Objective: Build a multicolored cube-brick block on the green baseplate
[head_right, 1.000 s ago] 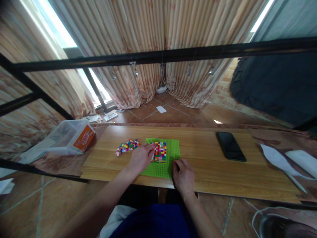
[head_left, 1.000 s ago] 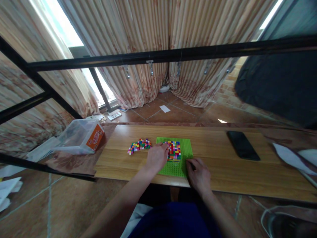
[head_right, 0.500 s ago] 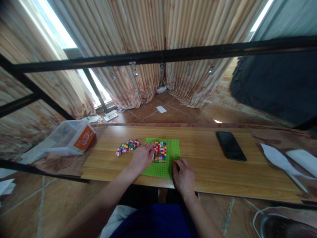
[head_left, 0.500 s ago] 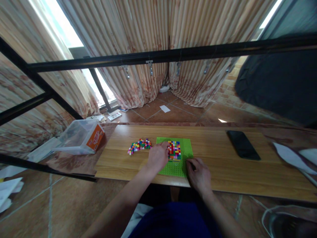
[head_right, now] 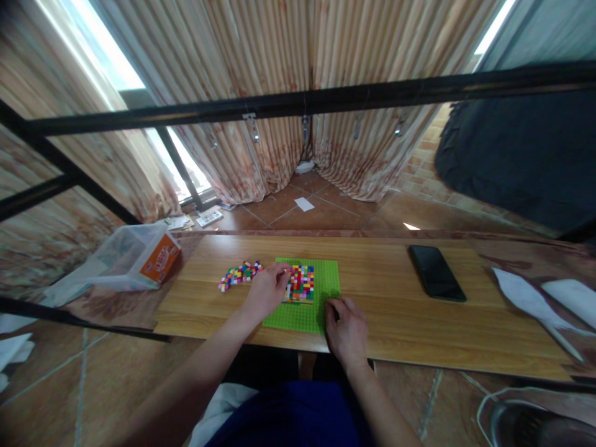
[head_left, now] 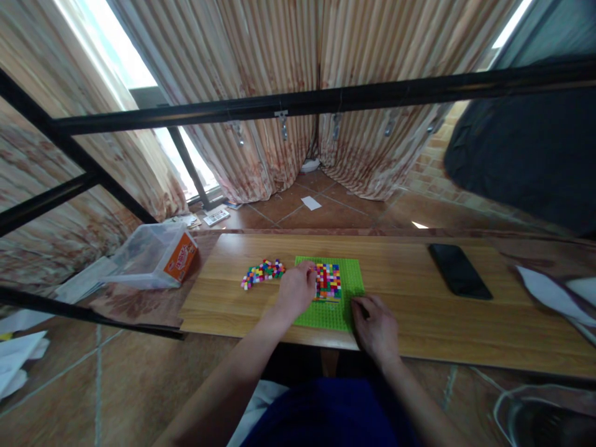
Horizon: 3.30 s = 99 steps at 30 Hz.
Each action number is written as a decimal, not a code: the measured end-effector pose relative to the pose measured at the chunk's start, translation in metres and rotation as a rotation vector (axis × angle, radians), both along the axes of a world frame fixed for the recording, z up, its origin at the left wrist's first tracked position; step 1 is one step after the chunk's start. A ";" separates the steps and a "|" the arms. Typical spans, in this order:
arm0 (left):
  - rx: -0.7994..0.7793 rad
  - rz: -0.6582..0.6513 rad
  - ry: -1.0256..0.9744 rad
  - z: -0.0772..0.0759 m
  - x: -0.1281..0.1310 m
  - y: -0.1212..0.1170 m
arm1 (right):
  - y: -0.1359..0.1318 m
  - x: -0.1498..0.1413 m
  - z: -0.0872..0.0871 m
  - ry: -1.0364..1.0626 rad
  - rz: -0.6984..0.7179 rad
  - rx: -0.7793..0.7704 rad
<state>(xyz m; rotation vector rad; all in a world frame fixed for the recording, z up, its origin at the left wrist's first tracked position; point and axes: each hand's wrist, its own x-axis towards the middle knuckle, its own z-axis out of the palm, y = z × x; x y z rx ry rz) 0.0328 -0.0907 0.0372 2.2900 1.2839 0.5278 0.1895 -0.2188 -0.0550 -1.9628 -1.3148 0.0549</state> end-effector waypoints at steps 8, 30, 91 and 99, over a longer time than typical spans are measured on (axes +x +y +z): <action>-0.103 0.076 -0.065 -0.009 0.007 0.004 | 0.000 0.000 0.001 -0.007 0.000 -0.002; -0.080 0.189 -0.435 -0.013 -0.011 0.010 | -0.001 0.002 -0.003 -0.013 0.006 -0.019; 0.165 -0.065 0.093 -0.015 -0.011 -0.016 | 0.001 0.002 -0.006 -0.025 -0.008 0.010; 0.146 -0.042 0.077 -0.018 -0.006 -0.014 | 0.001 0.002 -0.003 -0.004 0.006 0.019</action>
